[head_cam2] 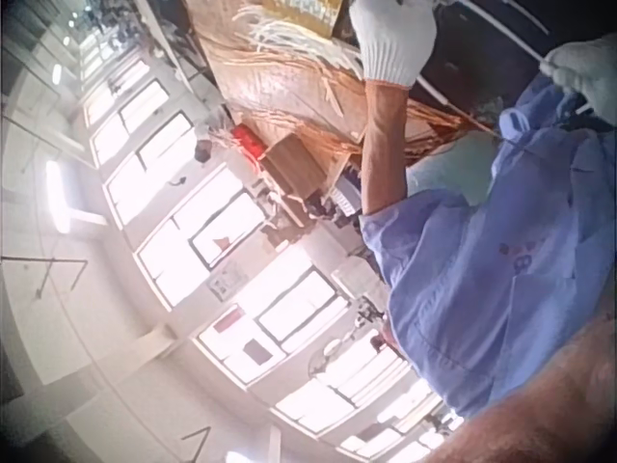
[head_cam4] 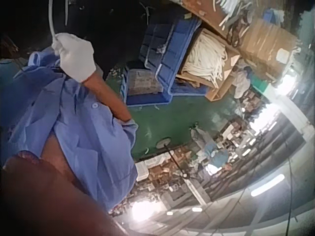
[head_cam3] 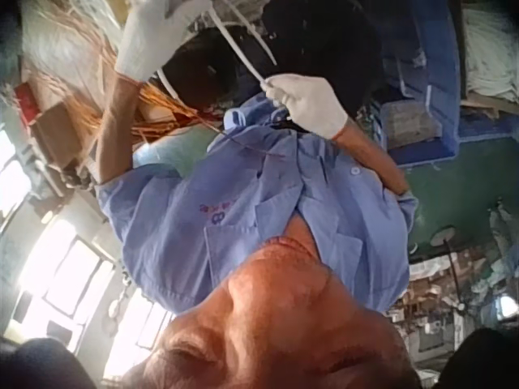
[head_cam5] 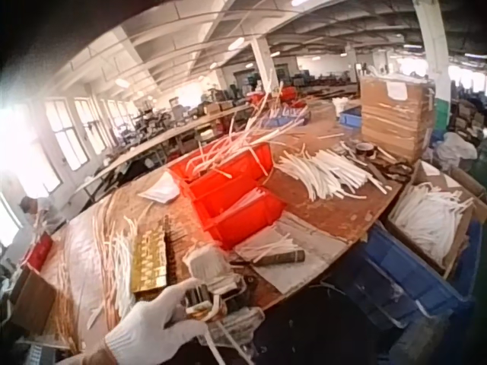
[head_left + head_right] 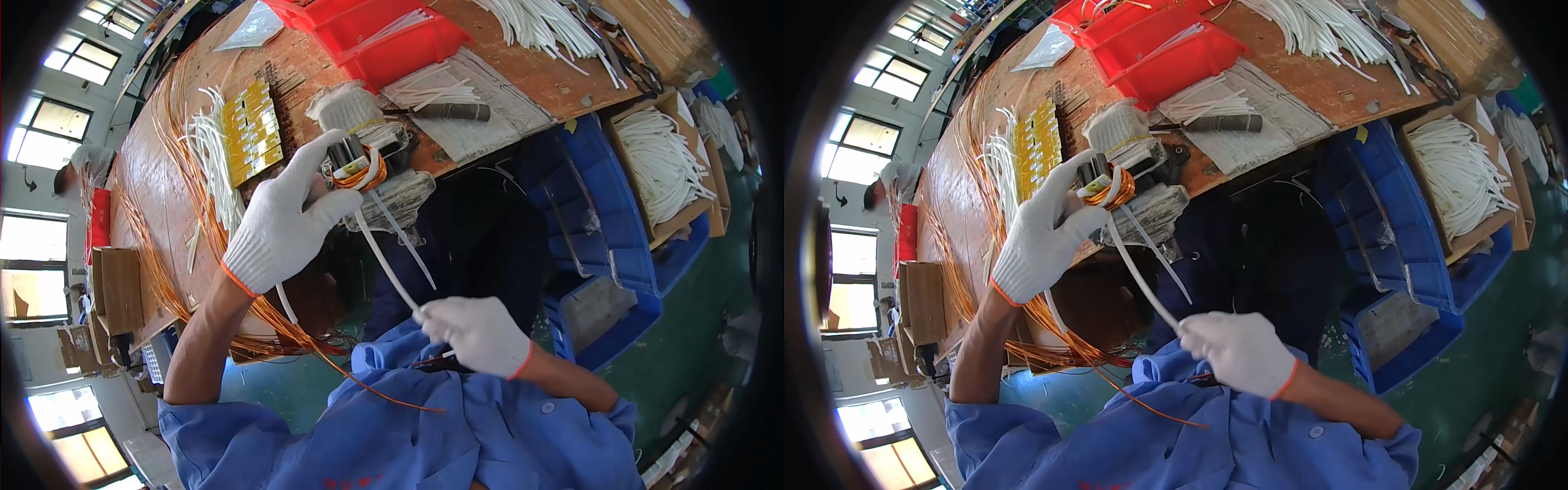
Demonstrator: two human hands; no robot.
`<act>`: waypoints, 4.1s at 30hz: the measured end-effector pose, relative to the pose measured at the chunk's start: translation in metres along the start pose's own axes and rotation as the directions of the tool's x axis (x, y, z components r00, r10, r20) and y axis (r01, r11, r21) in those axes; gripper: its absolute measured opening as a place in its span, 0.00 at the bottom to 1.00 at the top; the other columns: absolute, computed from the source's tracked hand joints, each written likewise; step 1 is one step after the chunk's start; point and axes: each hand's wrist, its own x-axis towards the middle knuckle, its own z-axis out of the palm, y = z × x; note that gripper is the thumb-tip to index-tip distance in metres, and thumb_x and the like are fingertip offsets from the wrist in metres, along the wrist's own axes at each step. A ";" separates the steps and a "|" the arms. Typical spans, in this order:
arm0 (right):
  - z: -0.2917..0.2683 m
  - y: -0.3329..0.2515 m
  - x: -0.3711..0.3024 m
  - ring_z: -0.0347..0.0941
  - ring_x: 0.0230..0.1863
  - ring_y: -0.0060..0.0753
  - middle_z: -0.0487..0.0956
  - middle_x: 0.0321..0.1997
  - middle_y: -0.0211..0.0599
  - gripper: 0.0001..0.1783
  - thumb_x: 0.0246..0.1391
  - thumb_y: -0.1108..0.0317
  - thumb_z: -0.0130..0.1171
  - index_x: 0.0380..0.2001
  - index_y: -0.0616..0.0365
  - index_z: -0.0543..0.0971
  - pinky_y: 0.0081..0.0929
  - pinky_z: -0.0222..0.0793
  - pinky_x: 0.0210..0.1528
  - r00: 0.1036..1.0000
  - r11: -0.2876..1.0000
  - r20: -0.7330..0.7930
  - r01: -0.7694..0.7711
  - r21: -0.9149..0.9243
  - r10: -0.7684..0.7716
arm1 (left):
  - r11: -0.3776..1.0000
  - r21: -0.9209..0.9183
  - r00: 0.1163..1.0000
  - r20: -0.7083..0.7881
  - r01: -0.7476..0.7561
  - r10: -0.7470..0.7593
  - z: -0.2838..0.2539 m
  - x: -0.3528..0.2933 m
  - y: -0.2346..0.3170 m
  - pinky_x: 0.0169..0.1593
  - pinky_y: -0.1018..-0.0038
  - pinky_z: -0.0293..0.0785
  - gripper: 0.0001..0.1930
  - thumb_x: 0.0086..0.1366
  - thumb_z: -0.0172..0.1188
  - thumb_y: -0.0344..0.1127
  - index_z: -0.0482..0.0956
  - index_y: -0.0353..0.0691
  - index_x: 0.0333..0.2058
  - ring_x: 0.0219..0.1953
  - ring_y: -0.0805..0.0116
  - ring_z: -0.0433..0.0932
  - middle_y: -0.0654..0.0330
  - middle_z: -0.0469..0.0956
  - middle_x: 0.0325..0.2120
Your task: Manually winding copper wire onto a core and assembling components at a factory workbench.
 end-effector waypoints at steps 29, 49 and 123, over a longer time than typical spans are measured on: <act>-0.066 -0.047 0.128 0.85 0.37 0.40 0.87 0.41 0.39 0.19 0.64 0.68 0.70 0.56 0.61 0.88 0.37 0.82 0.39 0.783 0.685 -0.147 0.416 -0.599 -0.604 | 0.950 0.181 0.964 -0.031 -0.255 0.264 0.009 0.019 -0.044 0.39 0.64 0.83 0.45 0.61 0.83 0.41 0.69 0.40 0.72 0.32 0.58 0.90 0.54 0.84 0.28; -0.029 -0.073 0.121 0.85 0.31 0.44 0.87 0.30 0.47 0.13 0.70 0.66 0.69 0.36 0.67 0.87 0.38 0.79 0.37 0.998 0.999 -0.064 0.029 0.017 -0.028 | 0.921 0.182 0.937 0.010 -0.345 0.350 0.007 0.021 -0.053 0.41 0.62 0.86 0.47 0.61 0.78 0.34 0.63 0.34 0.75 0.36 0.46 0.92 0.47 0.88 0.30; -0.012 -0.079 0.159 0.83 0.36 0.37 0.83 0.40 0.38 0.17 0.52 0.63 0.84 0.41 0.56 0.86 0.35 0.80 0.38 0.607 0.781 -0.526 0.288 -0.553 -0.596 | 0.884 0.193 0.899 -0.012 -0.426 0.437 0.009 0.021 -0.063 0.36 0.55 0.88 0.46 0.67 0.75 0.46 0.60 0.38 0.76 0.31 0.45 0.91 0.50 0.89 0.30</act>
